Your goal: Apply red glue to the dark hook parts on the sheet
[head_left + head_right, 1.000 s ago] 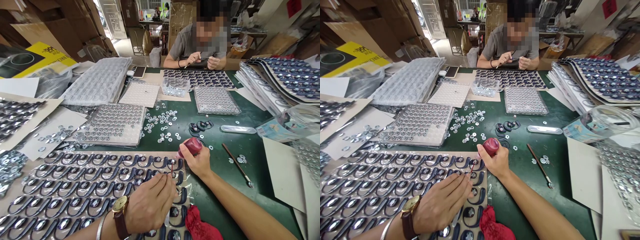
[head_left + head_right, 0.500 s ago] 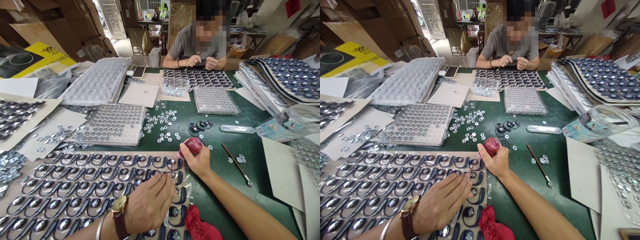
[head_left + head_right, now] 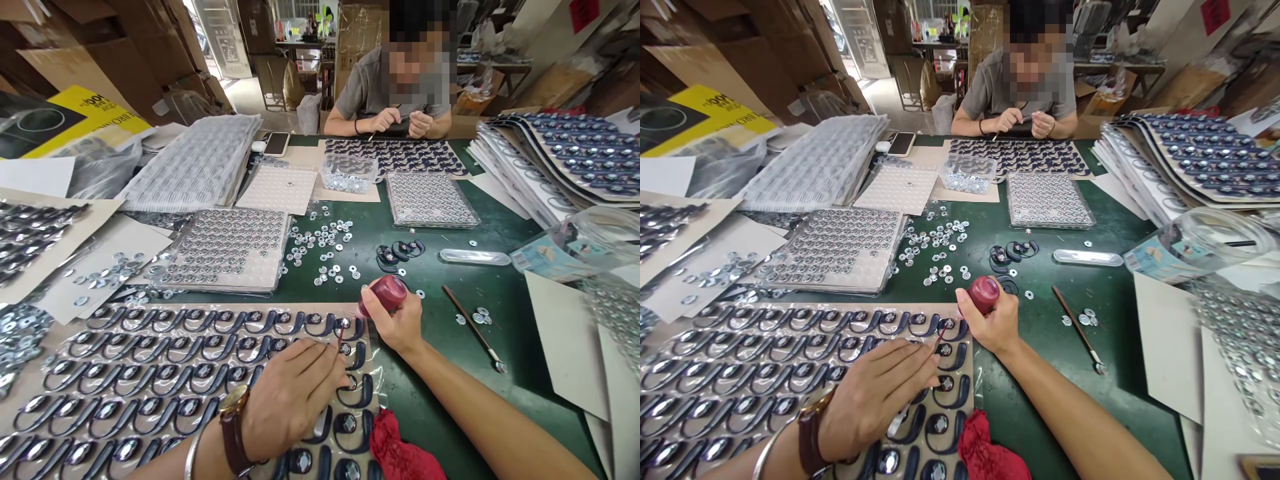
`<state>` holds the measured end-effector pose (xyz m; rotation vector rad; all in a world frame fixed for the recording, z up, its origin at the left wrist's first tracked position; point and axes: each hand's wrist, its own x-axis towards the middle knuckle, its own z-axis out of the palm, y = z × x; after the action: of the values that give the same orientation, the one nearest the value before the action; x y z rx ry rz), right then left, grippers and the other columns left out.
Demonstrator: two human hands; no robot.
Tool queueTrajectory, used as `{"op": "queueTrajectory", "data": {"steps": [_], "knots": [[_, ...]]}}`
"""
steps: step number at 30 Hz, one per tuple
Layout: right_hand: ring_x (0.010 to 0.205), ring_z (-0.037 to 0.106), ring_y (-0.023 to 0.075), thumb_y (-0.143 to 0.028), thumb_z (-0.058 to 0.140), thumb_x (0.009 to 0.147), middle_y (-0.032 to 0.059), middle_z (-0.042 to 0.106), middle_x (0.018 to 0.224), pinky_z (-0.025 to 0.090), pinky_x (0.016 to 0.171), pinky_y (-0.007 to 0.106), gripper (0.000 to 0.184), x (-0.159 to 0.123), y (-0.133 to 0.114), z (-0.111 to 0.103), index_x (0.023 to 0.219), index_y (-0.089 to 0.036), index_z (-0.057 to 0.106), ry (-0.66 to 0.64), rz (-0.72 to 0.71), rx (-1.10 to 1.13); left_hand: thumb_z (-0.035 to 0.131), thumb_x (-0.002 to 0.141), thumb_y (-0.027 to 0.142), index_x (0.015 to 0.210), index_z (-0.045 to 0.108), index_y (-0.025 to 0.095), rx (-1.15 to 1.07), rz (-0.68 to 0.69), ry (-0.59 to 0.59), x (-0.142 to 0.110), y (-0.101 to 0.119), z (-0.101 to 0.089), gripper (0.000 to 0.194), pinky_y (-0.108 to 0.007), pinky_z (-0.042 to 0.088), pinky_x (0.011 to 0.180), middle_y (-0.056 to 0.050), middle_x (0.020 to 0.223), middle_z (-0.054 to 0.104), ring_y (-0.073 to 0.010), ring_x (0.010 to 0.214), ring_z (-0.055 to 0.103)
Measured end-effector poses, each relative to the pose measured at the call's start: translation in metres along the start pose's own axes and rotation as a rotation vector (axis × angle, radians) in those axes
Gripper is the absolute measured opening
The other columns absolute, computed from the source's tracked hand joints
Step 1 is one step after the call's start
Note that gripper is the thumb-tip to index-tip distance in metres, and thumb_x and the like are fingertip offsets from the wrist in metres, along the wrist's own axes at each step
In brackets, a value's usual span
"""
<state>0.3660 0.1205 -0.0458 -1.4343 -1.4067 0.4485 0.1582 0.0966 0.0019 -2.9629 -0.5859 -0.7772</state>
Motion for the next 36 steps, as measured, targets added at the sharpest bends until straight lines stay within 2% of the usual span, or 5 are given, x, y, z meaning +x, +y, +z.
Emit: {"op": "queueTrajectory", "data": {"steps": [9, 19, 30, 33, 36], "knots": [[0.05, 0.06, 0.0156, -0.039, 0.061, 0.084, 0.0003, 0.063, 0.054, 0.053, 0.058, 0.028, 0.024, 0.0, -0.001, 0.0, 0.071, -0.019, 0.062, -0.039, 0.019, 0.018, 0.052, 0.092, 0.014, 0.101, 0.064, 0.009, -0.058, -0.033, -0.007, 0.002, -0.003, -0.001, 0.016, -0.034, 0.057, 0.078, -0.009, 0.096, 0.071, -0.0184, 0.089, 0.068], [0.049, 0.061, 0.016, -0.037, 0.062, 0.083, -0.0003, 0.063, 0.053, 0.052, 0.057, 0.028, 0.021, -0.001, -0.001, -0.001, 0.072, -0.019, 0.063, -0.056, 0.024, 0.035, 0.054, 0.088, 0.009, 0.111, 0.061, 0.012, -0.273, -0.149, 0.035, -0.008, -0.012, 0.002, 0.024, -0.033, 0.055, 0.08, -0.009, 0.102, 0.071, -0.0179, 0.095, 0.066], [0.052, 0.062, 0.0176, -0.036, 0.063, 0.083, 0.0008, 0.065, 0.056, 0.052, 0.06, 0.031, 0.017, -0.003, -0.002, 0.004, 0.078, -0.019, 0.062, -0.089, 0.006, 0.049, 0.055, 0.089, 0.012, 0.104, 0.065, 0.016, -0.352, -0.286, 0.077, -0.006, -0.018, 0.001, 0.018, -0.03, 0.055, 0.08, -0.006, 0.097, 0.072, -0.0154, 0.09, 0.069], [0.052, 0.063, 0.0172, -0.036, 0.063, 0.083, 0.0005, 0.065, 0.06, 0.053, 0.058, 0.03, 0.017, -0.004, -0.002, 0.003, 0.08, -0.019, 0.061, -0.047, 0.0, 0.12, 0.055, 0.089, 0.012, 0.102, 0.065, 0.017, -0.374, -0.314, 0.099, -0.006, -0.02, 0.002, 0.017, -0.028, 0.055, 0.078, -0.005, 0.097, 0.072, -0.0144, 0.089, 0.069], [0.051, 0.064, 0.0163, -0.035, 0.057, 0.088, 0.0005, 0.065, 0.062, 0.053, 0.054, 0.028, 0.016, -0.004, 0.0, 0.0, 0.083, -0.019, 0.058, 0.063, 0.002, 0.21, 0.055, 0.09, 0.012, 0.104, 0.064, 0.018, -0.367, -0.342, 0.167, -0.01, -0.022, -0.005, 0.018, -0.028, 0.055, 0.079, -0.004, 0.099, 0.072, -0.0132, 0.088, 0.069]]}}
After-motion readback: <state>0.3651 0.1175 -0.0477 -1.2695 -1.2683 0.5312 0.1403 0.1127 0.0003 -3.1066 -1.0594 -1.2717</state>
